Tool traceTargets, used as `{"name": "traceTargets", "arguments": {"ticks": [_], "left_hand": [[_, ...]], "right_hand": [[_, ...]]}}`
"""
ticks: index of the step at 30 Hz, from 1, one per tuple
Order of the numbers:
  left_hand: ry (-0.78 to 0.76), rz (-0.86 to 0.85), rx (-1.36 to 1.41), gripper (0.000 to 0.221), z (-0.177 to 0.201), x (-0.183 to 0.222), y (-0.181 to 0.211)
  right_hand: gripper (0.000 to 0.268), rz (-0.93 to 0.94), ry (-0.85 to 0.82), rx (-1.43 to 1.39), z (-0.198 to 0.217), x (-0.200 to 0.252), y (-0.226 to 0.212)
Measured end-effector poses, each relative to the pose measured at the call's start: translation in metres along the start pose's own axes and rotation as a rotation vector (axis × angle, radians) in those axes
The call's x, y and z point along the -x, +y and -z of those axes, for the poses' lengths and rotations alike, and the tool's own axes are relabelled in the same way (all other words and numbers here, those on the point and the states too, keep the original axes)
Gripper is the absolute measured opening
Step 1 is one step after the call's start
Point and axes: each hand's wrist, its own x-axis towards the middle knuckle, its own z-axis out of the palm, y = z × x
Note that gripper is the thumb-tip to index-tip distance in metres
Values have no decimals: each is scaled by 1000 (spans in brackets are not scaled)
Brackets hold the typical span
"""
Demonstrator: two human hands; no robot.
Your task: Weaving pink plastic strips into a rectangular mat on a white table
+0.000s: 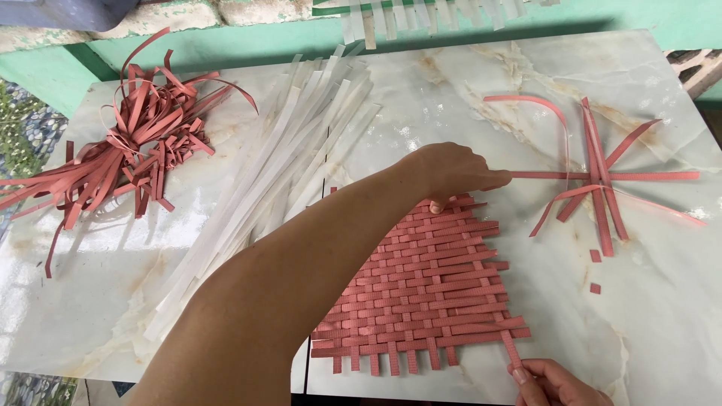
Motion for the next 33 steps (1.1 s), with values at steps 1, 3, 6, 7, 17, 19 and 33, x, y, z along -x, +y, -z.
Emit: {"name": "traceTargets", "arguments": {"ticks": [1, 3, 6, 7, 17, 19, 33], "left_hand": [[1, 2, 0, 77, -3, 0, -1], [61, -36, -5, 83, -8, -1, -3], [73, -26, 2, 85, -10, 2, -4], [73, -26, 4, 85, -11, 2, -5], [94, -37, -31, 77, -15, -3, -6], [93, -26, -28, 82, -19, 0, -7], [909, 956, 200, 63, -109, 74, 99]], "right_hand": [[16, 2, 0, 1, 0, 2, -4], [17, -53, 36, 20, 0, 5, -12], [17, -16, 36, -41, 1, 14, -25], [17, -16, 36, -40, 2, 14, -30], [28, 53, 18, 60, 2, 22, -54], [27, -1, 31, -7, 3, 28, -58], [26, 64, -38, -70, 8, 29, -45]]}}
